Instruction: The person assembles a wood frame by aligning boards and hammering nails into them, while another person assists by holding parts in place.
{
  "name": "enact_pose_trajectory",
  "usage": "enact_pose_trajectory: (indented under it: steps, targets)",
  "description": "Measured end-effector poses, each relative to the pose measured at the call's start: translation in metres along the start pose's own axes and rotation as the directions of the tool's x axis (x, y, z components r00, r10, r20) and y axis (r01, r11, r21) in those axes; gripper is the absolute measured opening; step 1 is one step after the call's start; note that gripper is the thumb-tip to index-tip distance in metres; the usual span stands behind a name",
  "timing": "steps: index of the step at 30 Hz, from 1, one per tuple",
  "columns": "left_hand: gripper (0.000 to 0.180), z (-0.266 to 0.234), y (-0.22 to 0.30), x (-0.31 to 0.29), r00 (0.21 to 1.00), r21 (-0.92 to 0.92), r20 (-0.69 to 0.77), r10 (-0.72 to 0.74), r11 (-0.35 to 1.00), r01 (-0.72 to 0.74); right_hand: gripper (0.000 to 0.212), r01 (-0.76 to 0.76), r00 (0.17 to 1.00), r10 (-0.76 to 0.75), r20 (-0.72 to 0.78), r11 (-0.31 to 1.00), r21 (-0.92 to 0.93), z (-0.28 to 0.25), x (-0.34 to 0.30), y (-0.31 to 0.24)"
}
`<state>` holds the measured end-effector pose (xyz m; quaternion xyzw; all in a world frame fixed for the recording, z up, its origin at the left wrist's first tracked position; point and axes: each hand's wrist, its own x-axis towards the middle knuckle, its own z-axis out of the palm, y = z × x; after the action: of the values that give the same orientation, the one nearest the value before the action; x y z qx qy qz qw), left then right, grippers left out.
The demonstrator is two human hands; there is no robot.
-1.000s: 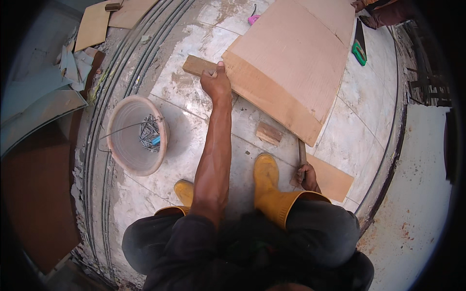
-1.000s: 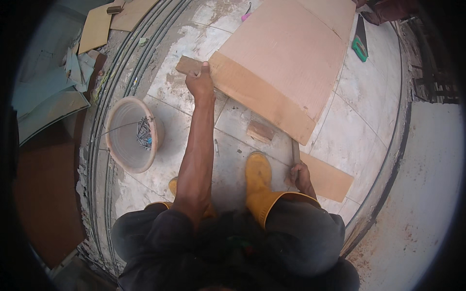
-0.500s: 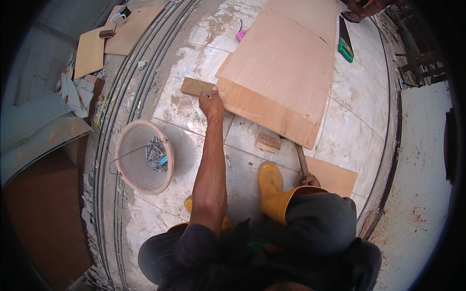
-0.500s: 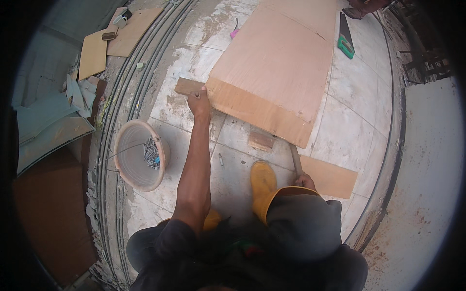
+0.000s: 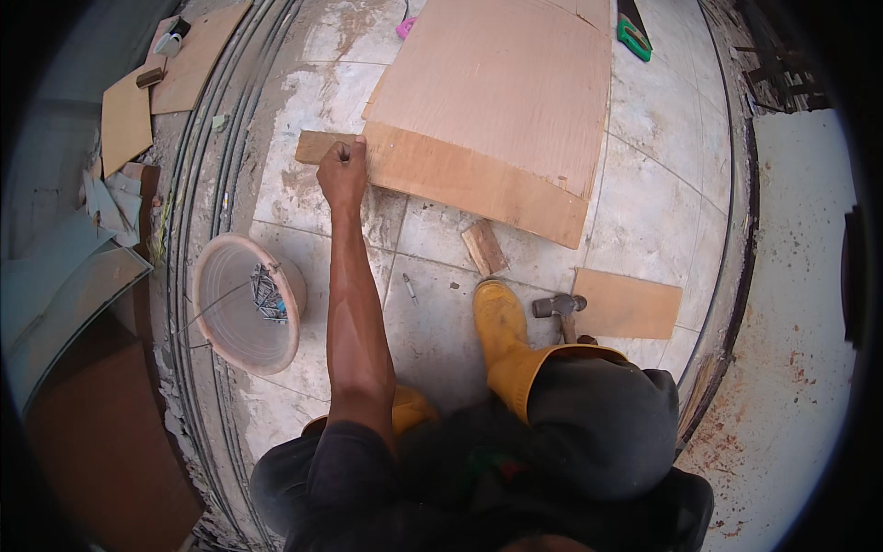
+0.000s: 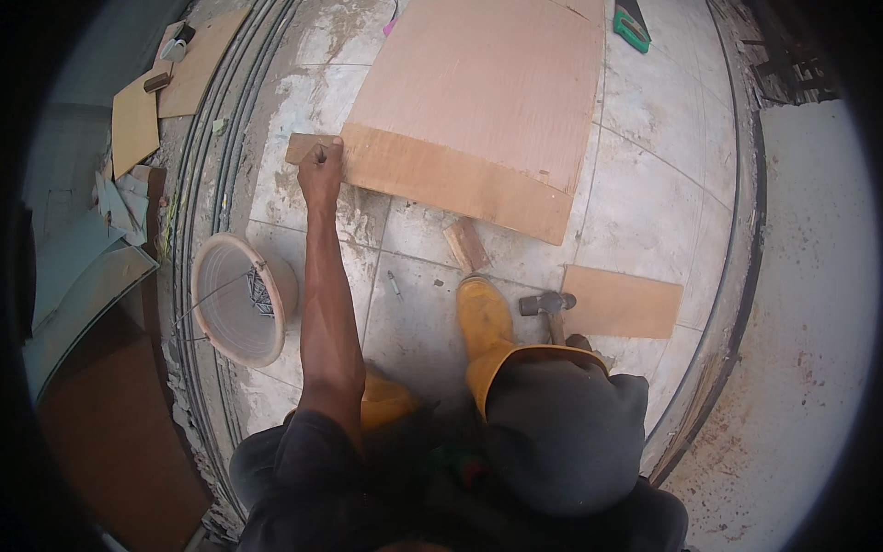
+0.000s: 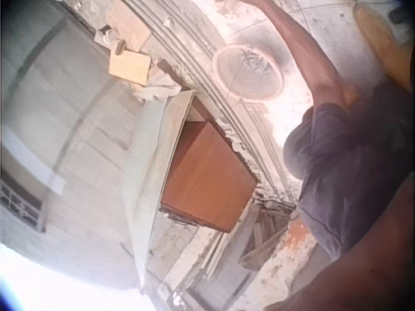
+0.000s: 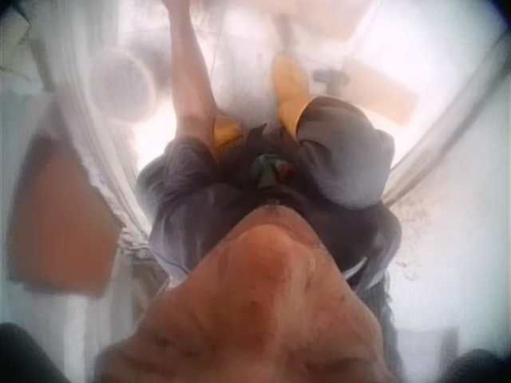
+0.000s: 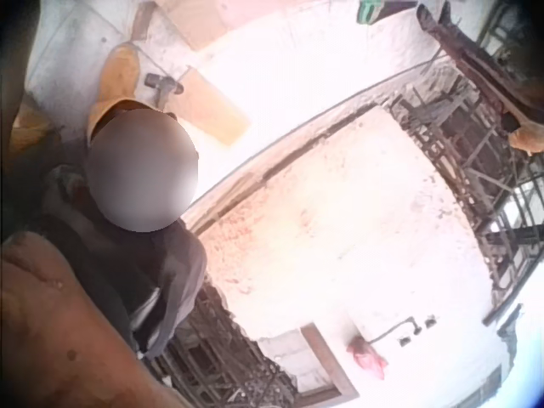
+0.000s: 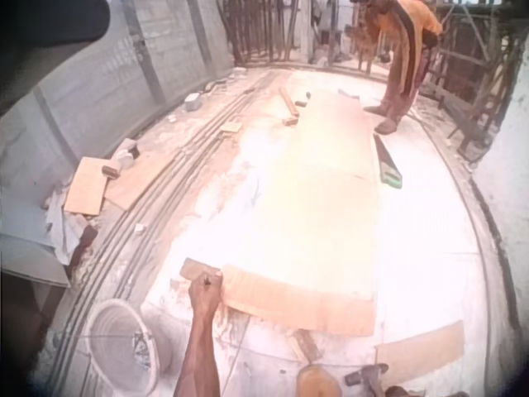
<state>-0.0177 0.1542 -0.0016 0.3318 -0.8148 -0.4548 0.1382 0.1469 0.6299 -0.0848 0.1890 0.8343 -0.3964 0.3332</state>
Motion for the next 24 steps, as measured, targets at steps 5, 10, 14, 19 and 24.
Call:
enact_pose_trajectory:
  steps: [5, 10, 14, 19, 24]
  targets:
    - [0.038, 0.006, -0.002, 0.025, 0.957, 0.028, -0.264, 0.120, 0.993, -0.117, 0.017, 0.096, 0.995, -0.100, 0.001, 0.951, -0.295, -0.005, -0.036, -0.043]
    - [0.036, 0.010, 0.004, 0.011, 0.963, -0.179, -0.265, -0.045, 0.984, -0.003, 0.018, 0.361, 0.932, -0.345, 0.107, 0.865, -0.349, -0.037, -0.113, -0.155]
    - [0.033, 0.014, 0.008, 0.007, 0.952, -0.309, -0.259, -0.164, 0.948, 0.080, 0.029, 0.632, 0.775, -0.587, 0.235, 0.707, -0.317, -0.015, -0.089, -0.268]
    - [0.033, 0.016, -0.005, 0.014, 0.928, -0.228, -0.359, -0.102, 0.974, 0.019, 0.028, 0.762, 0.633, -0.758, 0.160, 0.573, -0.300, 0.047, -0.042, -0.354]
    - [0.033, 0.031, -0.008, 0.005, 0.907, -0.010, -0.421, -0.019, 1.000, 0.016, 0.024, 0.697, 0.641, -0.746, 0.179, 0.468, -0.543, 0.061, 0.003, -0.364]
